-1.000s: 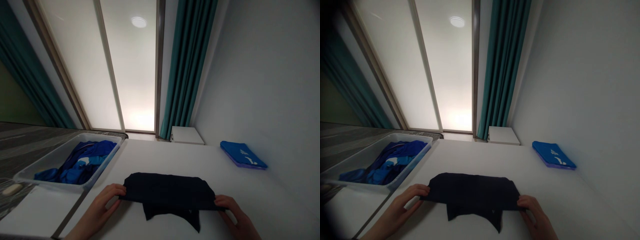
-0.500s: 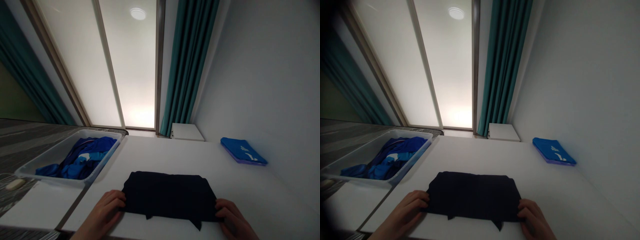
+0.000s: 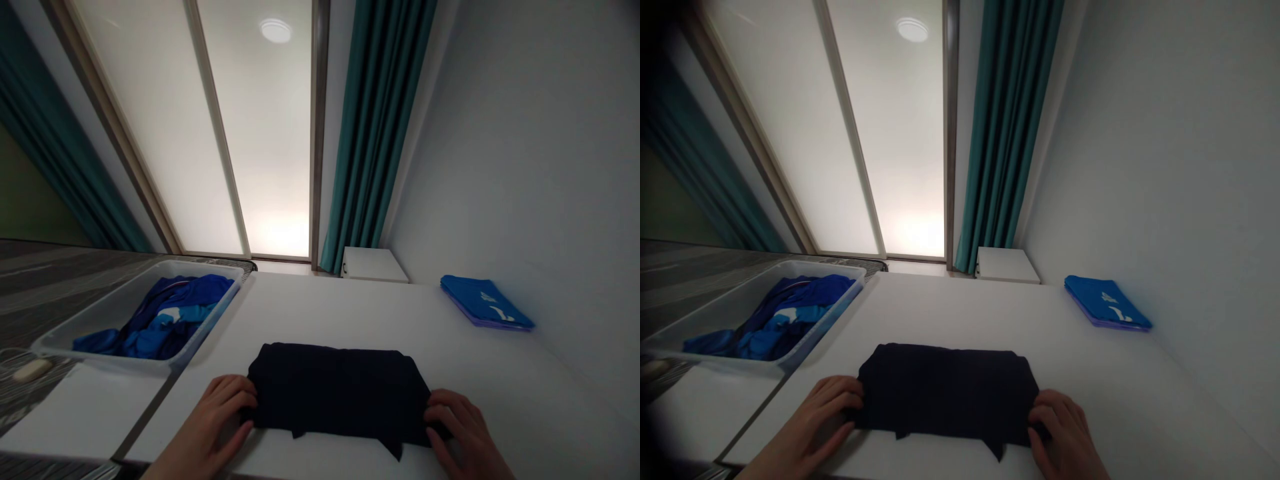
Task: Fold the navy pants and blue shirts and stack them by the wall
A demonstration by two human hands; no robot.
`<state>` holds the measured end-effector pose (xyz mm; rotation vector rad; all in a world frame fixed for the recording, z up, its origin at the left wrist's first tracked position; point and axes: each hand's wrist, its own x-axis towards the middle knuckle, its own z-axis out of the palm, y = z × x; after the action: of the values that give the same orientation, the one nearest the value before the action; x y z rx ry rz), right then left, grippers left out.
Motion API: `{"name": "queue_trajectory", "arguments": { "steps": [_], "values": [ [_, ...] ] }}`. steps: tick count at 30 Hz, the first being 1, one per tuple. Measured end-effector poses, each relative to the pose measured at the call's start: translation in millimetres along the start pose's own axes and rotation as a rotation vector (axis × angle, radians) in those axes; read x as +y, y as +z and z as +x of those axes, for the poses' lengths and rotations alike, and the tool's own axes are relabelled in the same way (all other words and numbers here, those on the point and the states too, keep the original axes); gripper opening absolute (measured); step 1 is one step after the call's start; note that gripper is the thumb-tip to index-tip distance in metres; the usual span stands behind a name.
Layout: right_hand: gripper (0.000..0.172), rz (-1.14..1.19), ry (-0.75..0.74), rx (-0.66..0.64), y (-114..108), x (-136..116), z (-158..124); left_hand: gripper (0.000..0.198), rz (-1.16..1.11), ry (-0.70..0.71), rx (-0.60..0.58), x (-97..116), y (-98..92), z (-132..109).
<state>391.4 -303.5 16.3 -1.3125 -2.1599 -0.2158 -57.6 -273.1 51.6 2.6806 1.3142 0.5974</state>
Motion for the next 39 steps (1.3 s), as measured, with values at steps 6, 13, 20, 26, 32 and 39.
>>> {"name": "queue_trajectory", "arguments": {
  "steps": [6, 13, 20, 26, 32, 39],
  "values": [
    [0.03, -0.021, -0.102, 0.007, 28, -64, 55, 0.039, 0.081, 0.085, 0.026, 39, 22.3, 49],
    [0.055, -0.137, -0.125, -0.142, 76, -98, 73, 0.067, 0.132, 0.145, -0.047, 53, 63.3, 75],
    [0.054, -0.101, -0.018, -0.281, 93, -89, 86, 0.06, 0.14, 0.11, -0.078, 38, 80.3, 89],
    [0.047, -0.004, 0.023, -0.321, 86, -65, 116, 0.04, 0.043, -0.006, -0.036, 10, 56.3, 124],
    [0.037, -0.008, 0.226, -0.254, 74, 5, 135, 0.033, -0.027, -0.18, -0.168, -59, 25.8, 154],
    [0.019, 0.121, 0.066, -0.246, 48, -6, 112, 0.016, -0.011, 0.051, -0.137, -32, 4.4, 126]
  ]
}}
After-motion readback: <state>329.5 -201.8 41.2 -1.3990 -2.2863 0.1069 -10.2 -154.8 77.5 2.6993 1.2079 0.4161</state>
